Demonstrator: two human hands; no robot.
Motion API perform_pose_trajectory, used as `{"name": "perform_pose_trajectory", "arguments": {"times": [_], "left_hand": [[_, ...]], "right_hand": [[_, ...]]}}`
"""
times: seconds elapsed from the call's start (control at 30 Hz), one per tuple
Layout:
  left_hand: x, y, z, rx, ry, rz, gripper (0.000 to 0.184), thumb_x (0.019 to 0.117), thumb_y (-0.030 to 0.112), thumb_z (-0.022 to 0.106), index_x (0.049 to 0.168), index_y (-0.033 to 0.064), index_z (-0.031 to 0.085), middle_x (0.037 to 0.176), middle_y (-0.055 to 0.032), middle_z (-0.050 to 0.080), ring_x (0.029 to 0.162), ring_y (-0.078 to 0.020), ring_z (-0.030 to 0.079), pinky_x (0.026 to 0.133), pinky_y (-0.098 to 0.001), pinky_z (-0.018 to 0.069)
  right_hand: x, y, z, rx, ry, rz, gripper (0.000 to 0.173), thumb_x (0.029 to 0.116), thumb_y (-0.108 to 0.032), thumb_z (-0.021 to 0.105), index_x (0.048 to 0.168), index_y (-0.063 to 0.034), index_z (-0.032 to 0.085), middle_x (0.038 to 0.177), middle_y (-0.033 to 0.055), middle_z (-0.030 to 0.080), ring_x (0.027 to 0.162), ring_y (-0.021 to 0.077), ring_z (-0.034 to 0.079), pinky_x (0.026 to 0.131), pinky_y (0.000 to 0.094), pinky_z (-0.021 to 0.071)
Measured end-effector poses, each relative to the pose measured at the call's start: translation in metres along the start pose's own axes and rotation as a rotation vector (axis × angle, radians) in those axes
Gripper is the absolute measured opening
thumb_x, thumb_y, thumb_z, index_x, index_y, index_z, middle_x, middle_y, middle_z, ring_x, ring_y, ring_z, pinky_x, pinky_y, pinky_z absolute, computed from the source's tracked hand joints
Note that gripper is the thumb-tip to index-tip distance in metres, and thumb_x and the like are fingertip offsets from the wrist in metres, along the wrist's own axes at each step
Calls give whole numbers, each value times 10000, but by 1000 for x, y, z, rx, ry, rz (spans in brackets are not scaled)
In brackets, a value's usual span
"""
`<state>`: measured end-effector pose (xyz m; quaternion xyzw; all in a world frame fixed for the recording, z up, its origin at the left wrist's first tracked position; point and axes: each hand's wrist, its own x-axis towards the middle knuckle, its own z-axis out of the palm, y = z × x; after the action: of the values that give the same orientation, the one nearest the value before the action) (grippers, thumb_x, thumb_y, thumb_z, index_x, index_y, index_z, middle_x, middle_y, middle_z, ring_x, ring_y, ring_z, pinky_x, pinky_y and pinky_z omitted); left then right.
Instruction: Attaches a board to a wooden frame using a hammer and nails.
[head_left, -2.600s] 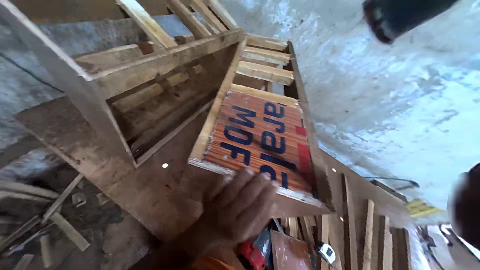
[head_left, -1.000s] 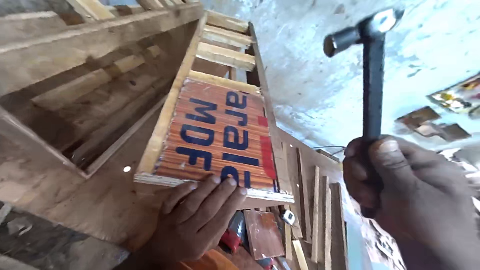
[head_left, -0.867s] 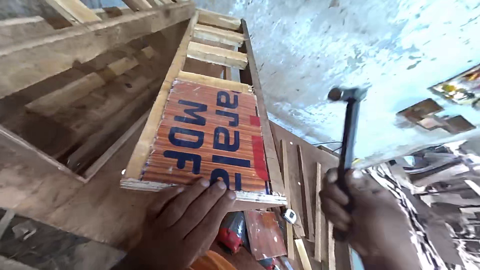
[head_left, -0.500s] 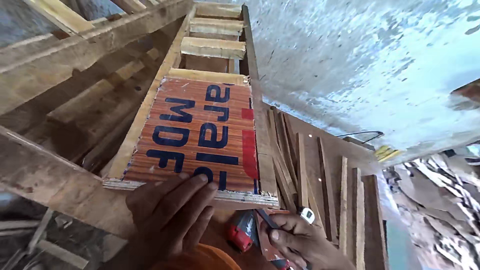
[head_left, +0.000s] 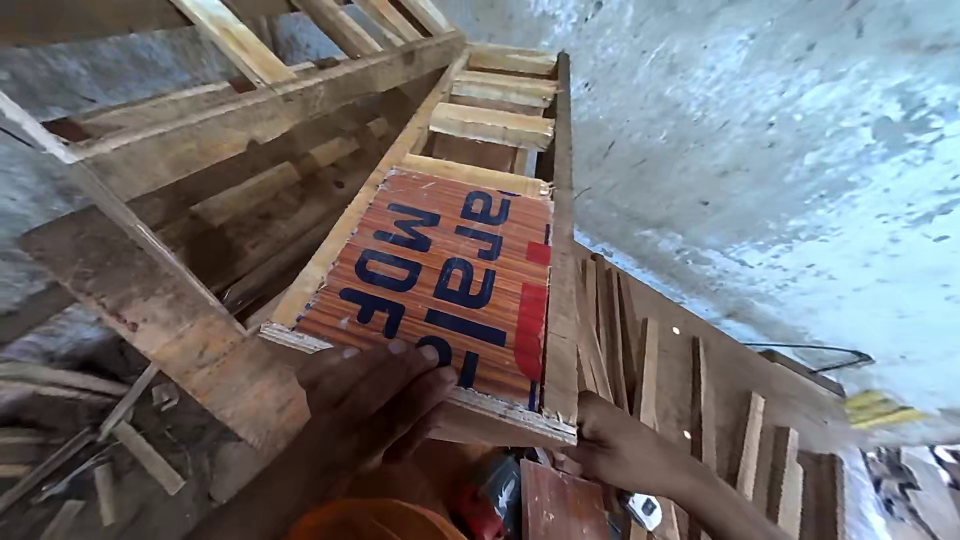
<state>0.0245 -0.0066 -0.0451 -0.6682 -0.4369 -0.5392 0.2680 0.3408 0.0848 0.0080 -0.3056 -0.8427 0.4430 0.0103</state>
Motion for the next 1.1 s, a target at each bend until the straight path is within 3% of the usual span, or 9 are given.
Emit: {"name": "perform_pose_trajectory", "arguments": {"times": [0.17,0.33,0.43,0.6,0.7,0.8,0.93,1.0,1.1], "left_hand": [[-2,0,5,48,23,12,327,1031,380,492,1282,219,626,1410,83,574,1366,-109,454,1143,-345,301],[-2,-1,7,51,58,19,299,1014,371,519,1234,214,647,1376,81,591,1346,-117,469,1127,-352,320],[0,-1,7,56,58,20,304,1014,376,510,1229,210,647,1374,80,585,1347,-117,461,1137,-347,309],[-1,0,5,45,61,11,293,1016,380,512,1211,207,647,1370,76,583,1347,-113,462,1136,-334,313],[-2,-1,4,47,42,1,331,1028,408,495,1269,222,625,1415,91,559,1372,-100,443,1155,-342,297],[1,3,4,57,34,10,337,1039,413,463,1260,222,631,1401,85,554,1363,-96,432,1149,-333,286],[4,-1,0,43,-7,14,313,1040,409,484,1250,242,646,1376,99,594,1353,-82,461,1141,-305,310],[3,0,-1,36,-10,2,301,1044,399,500,1249,244,655,1374,105,599,1367,-84,451,1157,-309,295],[3,-1,2,21,22,4,283,1042,383,514,1246,244,653,1347,102,611,1344,-85,468,1150,-302,304]], "right_hand": [[-3,11,-17,421,-157,-219,220,1075,-324,537,1113,-171,691,674,-74,524,552,-35,462,495,133,389],[1,8,-10,184,-73,-123,200,1061,-292,529,1043,-181,695,680,-84,537,571,-33,469,534,158,403],[7,6,-5,397,-154,-261,236,1090,-325,502,1054,-149,655,630,-69,470,516,-31,432,472,143,374],[18,-5,2,40,-14,-120,216,1032,-240,533,1042,-122,714,757,-45,609,666,-11,554,626,208,486],[24,-8,9,227,-3,-327,205,1077,-288,519,995,-156,654,757,-114,575,695,-111,531,643,87,469],[26,-14,8,35,166,-226,121,951,-164,610,913,-102,706,798,-79,667,770,-117,593,707,99,501],[34,-20,2,22,130,-354,205,961,-213,643,1143,-125,672,1032,-104,706,999,-136,606,899,113,515],[44,-21,-2,16,135,-380,238,907,-118,657,1120,-24,703,1050,18,740,1047,-43,643,952,177,512],[52,-9,0,-182,238,-276,368,919,-242,696,1171,25,673,1107,119,724,1097,75,659,1000,280,511]]}}
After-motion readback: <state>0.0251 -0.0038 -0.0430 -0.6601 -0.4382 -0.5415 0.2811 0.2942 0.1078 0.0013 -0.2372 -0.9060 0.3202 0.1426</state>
